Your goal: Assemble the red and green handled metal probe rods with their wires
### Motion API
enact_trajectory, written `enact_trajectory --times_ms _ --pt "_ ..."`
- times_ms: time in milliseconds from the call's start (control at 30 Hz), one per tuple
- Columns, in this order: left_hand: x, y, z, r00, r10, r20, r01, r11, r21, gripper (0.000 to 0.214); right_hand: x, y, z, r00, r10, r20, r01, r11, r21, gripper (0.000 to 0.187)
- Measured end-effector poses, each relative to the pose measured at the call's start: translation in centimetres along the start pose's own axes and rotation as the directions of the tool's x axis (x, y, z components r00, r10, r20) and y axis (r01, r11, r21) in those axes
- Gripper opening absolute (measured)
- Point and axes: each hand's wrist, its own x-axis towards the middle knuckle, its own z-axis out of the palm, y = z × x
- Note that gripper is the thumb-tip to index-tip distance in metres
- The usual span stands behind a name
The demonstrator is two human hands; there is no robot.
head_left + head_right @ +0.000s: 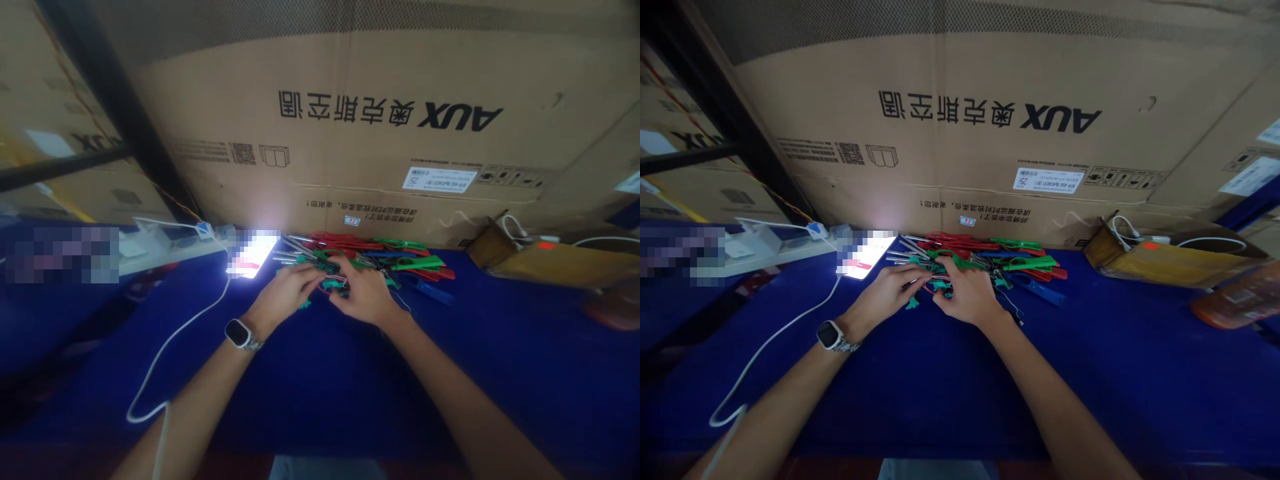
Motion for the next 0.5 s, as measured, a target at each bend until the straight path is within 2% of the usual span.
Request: enact_trajectory --times_ms 233,500 --pt "-0.1 0.5 0.5 0.996 -0.071 -0.057 0.063 0.989 -0.130 0.019 -0.1 0.0 -0.2 1.000 0.006 -0.004 -0.006 0.998 0.058 0.063" --pt "0.2 1.2 0.1 0.984 -0.177 0.021 0.172 0.909 -0.378 0.017 -0.1 -0.2 -0.3 1.000 0.001 -0.028 0.001 0.999 0.047 0.063"
